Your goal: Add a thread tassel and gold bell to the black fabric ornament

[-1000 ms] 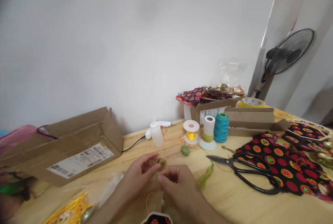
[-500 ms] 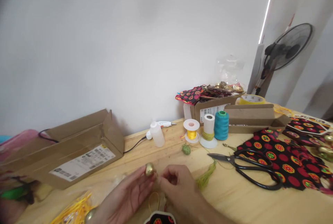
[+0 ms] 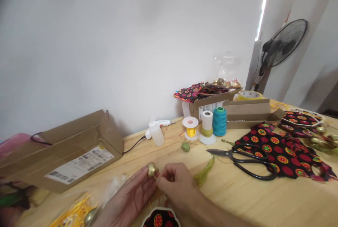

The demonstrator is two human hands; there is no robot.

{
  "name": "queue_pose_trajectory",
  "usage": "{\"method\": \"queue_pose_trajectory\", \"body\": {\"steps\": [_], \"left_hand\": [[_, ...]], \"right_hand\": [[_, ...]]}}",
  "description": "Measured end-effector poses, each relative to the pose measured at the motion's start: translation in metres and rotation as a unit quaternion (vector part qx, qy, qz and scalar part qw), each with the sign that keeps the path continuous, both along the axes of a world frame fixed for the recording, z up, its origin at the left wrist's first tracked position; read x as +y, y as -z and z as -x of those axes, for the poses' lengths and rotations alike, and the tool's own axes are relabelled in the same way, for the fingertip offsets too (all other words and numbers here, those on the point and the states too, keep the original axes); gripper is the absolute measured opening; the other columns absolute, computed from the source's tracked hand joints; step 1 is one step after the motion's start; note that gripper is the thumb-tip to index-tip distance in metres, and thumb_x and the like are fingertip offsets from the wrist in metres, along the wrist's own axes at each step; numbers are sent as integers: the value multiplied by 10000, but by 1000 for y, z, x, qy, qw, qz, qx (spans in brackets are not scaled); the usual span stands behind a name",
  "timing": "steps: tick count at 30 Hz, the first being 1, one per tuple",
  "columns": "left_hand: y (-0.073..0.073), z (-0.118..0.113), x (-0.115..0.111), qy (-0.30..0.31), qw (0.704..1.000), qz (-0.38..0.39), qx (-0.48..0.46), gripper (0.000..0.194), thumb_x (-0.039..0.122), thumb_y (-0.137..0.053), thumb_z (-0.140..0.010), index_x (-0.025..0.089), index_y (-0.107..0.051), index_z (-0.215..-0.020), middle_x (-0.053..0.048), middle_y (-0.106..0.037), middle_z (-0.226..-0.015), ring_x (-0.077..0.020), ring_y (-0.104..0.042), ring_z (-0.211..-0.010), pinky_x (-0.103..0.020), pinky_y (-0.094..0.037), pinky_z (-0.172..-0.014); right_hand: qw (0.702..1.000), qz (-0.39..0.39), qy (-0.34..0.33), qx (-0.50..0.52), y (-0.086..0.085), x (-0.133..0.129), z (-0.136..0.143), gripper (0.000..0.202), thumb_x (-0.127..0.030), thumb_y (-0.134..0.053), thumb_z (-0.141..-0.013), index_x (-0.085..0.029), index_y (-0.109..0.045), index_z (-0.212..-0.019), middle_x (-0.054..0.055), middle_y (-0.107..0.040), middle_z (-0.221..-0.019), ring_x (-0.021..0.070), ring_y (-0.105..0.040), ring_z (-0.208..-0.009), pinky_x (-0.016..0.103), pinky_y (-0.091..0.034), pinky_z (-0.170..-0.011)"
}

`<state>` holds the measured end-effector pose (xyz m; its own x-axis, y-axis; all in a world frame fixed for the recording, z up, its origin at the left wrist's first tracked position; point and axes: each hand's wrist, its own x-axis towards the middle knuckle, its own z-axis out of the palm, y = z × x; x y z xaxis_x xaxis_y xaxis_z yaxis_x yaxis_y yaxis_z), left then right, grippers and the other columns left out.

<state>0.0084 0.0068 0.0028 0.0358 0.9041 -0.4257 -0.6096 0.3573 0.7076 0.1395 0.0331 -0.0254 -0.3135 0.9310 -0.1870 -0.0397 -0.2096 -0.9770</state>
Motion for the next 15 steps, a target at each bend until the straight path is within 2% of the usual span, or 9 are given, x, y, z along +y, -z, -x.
{"method": "queue_pose_trajectory", "body": {"steps": [9,12,15], "left_hand": [[0,2,-2,-4,1000,0,-9,178,65,-551,-752,131,-546,-917,-86,-659,-845,-180,-633,-818,-303,-466,-807],[-1,3,-1,-7,1000,4,-21,224,56,-538,-739,131,-545,-950,-74,-659,-801,-165,-638,-764,-290,-477,-765],[-1,7,-1,3,998,6,-70,254,66,-521,-699,135,-567,-939,-62,-643,-749,-162,-628,-710,-277,-485,-683]], "right_hand": [[1000,10,-14,10,-3,2,-1,99,-192,-494,-608,-179,-464,-514,-89,-378,-388,53,-340,-350,164,-275,-331],[999,27,-14,26,-4,0,0,89,-189,-509,-608,-170,-481,-526,-83,-402,-410,51,-353,-362,163,-287,-337],[994,61,-8,90,-6,-2,1,105,-221,-534,-623,-172,-480,-547,-81,-426,-435,54,-371,-374,168,-300,-345]]}}
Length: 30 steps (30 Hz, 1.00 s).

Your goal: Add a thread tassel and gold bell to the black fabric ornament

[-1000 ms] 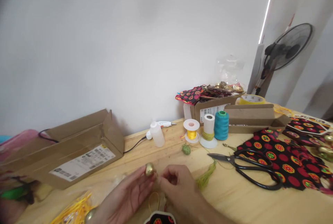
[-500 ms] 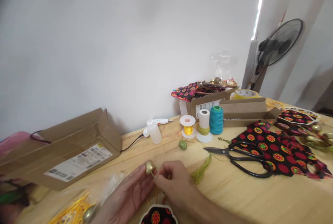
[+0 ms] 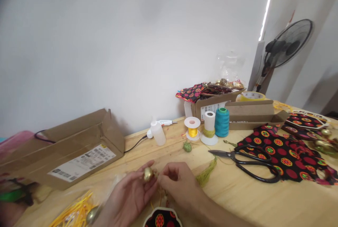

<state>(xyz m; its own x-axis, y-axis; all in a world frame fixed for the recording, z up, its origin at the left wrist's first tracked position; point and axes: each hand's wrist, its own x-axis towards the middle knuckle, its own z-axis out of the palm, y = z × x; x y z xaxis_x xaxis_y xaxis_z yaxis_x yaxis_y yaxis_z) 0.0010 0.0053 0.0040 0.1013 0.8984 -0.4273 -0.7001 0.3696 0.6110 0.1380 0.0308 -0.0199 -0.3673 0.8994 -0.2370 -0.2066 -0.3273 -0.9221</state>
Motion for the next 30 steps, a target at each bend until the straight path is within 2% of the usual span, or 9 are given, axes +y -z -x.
{"method": "queue_pose_trajectory", "body": {"steps": [2,5,9,12,15,19,24,27,30], "left_hand": [[0,2,-1,12,1000,-1,-12,218,85,-542,-671,130,-600,-877,-49,-625,-713,-136,-600,-626,-224,-461,-555],[0,0,-5,33,998,-20,47,188,122,-645,-643,108,-642,-830,-13,-578,-575,-78,-508,-493,-160,-357,-431],[6,-9,-7,40,991,-49,120,264,201,-743,-576,107,-680,-814,-3,-561,-504,-65,-472,-475,-162,-353,-467],[14,-12,-5,22,983,-91,156,166,254,-741,-577,108,-688,-636,24,-500,-489,-53,-420,-448,-167,-325,-441],[18,-12,-3,12,979,-127,158,177,263,-740,-570,127,-652,-501,43,-438,-536,-54,-407,-446,-190,-339,-443],[11,-15,-5,-6,975,-140,171,165,248,-756,-544,132,-657,-482,34,-433,-661,-57,-457,-510,-183,-388,-486],[-1,-17,-8,-8,974,-129,188,125,267,-741,-566,149,-700,-574,18,-428,-773,-69,-485,-574,-181,-412,-522],[-1,-15,-7,-6,972,-130,197,115,254,-736,-578,145,-711,-603,13,-435,-763,-80,-484,-633,-160,-401,-551],[3,-15,-6,-9,974,-127,187,134,241,-747,-560,128,-685,-522,22,-422,-732,-52,-457,-561,-146,-375,-499]], "right_hand": [[1000,9,-4,21,-2,-1,0,111,-206,-545,-615,-168,-479,-535,-80,-437,-424,49,-366,-368,168,-287,-350],[999,-9,-32,33,-7,-2,0,101,-191,-557,-604,-156,-500,-527,-61,-486,-412,55,-397,-371,178,-295,-374],[996,-30,-60,57,-8,-1,-2,151,-244,-592,-616,-146,-512,-533,-34,-537,-430,74,-451,-394,199,-342,-414],[995,-18,-70,73,-6,0,-2,184,-282,-632,-613,-144,-525,-554,-44,-524,-412,66,-431,-377,190,-325,-400],[992,0,-93,84,-8,1,-4,262,-366,-647,-621,-129,-554,-558,-49,-499,-400,45,-382,-353,179,-268,-379],[988,3,-139,65,-10,4,-7,390,-495,-652,-590,-111,-587,-559,-42,-496,-425,28,-349,-338,183,-227,-378],[988,3,-144,52,-9,6,-9,428,-518,-644,-597,-121,-542,-477,-46,-466,-403,32,-340,-341,197,-194,-386],[988,-9,-147,45,-9,5,-10,427,-514,-642,-601,-124,-536,-465,-58,-426,-379,35,-321,-346,206,-174,-392],[988,-15,-146,56,-10,3,-11,402,-488,-659,-596,-119,-554,-477,-62,-413,-399,36,-304,-369,211,-170,-405]]}}
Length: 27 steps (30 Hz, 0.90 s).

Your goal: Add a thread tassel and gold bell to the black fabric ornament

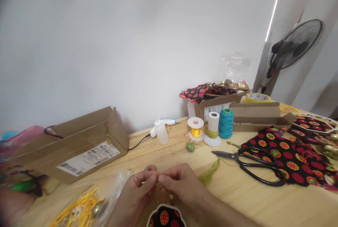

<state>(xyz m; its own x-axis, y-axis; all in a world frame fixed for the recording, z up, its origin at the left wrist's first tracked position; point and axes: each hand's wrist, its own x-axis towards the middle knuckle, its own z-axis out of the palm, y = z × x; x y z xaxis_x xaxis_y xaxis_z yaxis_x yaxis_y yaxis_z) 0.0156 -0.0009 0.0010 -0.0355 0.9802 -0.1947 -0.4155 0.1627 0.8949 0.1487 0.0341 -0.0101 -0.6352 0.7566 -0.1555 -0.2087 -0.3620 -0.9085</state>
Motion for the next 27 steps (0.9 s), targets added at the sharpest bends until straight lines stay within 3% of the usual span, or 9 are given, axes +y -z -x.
{"method": "queue_pose_trajectory", "body": {"steps": [6,13,17,20,22,27], "left_hand": [[4,-5,0,-62,997,20,-49,193,192,-798,-443,125,-619,-414,36,-413,-726,-34,-457,-488,-154,-361,-439],[5,-7,1,-37,998,0,-56,151,207,-761,-532,102,-654,-514,29,-423,-740,-31,-465,-505,-151,-376,-460],[7,-3,2,-20,997,-5,-80,189,194,-701,-630,91,-615,-497,34,-446,-616,-26,-422,-461,-126,-352,-423],[3,2,4,-34,986,37,-160,142,158,-546,-764,94,-653,-697,-22,-546,-645,-93,-532,-569,-181,-446,-536],[0,4,5,-55,975,67,-205,208,86,-435,-804,78,-637,-853,-66,-594,-727,-126,-581,-642,-237,-484,-612],[-1,1,6,-92,970,76,-212,243,45,-394,-828,33,-560,-1006,-126,-642,-799,-162,-636,-753,-275,-514,-719]], "right_hand": [[999,29,28,-24,5,-1,2,294,-395,-700,-572,-114,-615,-556,-60,-444,-394,38,-299,-372,210,-163,-403],[997,28,55,-56,1,1,3,210,-313,-679,-574,-122,-598,-541,-59,-452,-375,44,-335,-363,199,-206,-393],[996,30,70,-55,-2,1,3,191,-288,-663,-575,-126,-574,-529,-63,-459,-382,35,-331,-350,183,-225,-375],[995,22,84,-57,0,1,3,172,-267,-645,-584,-133,-552,-529,-66,-457,-377,37,-341,-343,174,-256,-365],[994,5,91,-61,1,1,3,167,-266,-631,-595,-141,-540,-530,-63,-464,-386,45,-358,-349,176,-285,-363],[981,-107,121,-106,0,-2,4,108,-227,-576,-658,-153,-548,-583,-39,-523,-497,81,-452,-440,199,-378,-430]]}}
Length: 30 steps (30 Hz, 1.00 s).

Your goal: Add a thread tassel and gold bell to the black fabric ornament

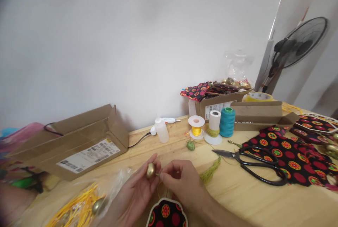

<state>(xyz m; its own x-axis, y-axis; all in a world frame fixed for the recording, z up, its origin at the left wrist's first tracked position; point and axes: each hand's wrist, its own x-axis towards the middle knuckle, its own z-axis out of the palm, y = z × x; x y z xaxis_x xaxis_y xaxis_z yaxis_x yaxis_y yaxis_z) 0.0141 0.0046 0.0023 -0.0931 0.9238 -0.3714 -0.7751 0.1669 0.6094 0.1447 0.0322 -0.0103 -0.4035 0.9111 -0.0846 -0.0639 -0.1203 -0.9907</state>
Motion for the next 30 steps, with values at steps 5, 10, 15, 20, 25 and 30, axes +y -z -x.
{"method": "queue_pose_trajectory", "body": {"steps": [5,10,15,20,25,30], "left_hand": [[3,-3,-5,-2,999,32,9,227,79,-439,-829,47,-521,-1039,-174,-653,-917,-216,-628,-890,-285,-526,-743],[5,-3,-5,9,1000,25,13,175,91,-468,-820,71,-536,-979,-180,-666,-899,-240,-625,-903,-295,-524,-749],[5,-4,-6,15,1000,14,4,144,73,-473,-812,94,-545,-935,-155,-682,-848,-224,-641,-864,-297,-521,-738],[3,-5,-6,29,1000,2,-5,122,82,-480,-813,109,-557,-903,-137,-688,-822,-200,-653,-817,-297,-514,-732],[4,-6,-6,38,999,-11,-2,123,77,-483,-809,110,-563,-897,-132,-687,-816,-192,-655,-800,-296,-511,-726],[3,-6,-7,45,999,-20,-5,104,86,-518,-790,112,-579,-870,-109,-685,-786,-178,-658,-744,-290,-516,-698]], "right_hand": [[985,-136,23,-99,-6,-5,-1,82,-155,-518,-686,-158,-560,-615,6,-593,-636,139,-541,-611,240,-424,-564],[946,-260,60,-183,-10,-7,-2,90,-125,-536,-662,-174,-548,-586,8,-586,-645,163,-533,-668,281,-399,-633],[926,-308,83,-202,-10,-7,-3,112,-122,-544,-655,-181,-529,-562,0,-574,-620,164,-516,-667,300,-372,-665],[928,-302,91,-200,-9,-7,-3,111,-120,-551,-655,-188,-533,-569,-13,-588,-631,158,-521,-672,300,-361,-685],[931,-295,89,-194,-10,-6,-2,111,-118,-545,-660,-190,-533,-576,-16,-589,-638,155,-523,-671,292,-363,-678],[932,-292,89,-196,-9,-5,-2,118,-121,-544,-661,-191,-535,-566,-12,-593,-638,161,-524,-681,298,-364,-688]]}}
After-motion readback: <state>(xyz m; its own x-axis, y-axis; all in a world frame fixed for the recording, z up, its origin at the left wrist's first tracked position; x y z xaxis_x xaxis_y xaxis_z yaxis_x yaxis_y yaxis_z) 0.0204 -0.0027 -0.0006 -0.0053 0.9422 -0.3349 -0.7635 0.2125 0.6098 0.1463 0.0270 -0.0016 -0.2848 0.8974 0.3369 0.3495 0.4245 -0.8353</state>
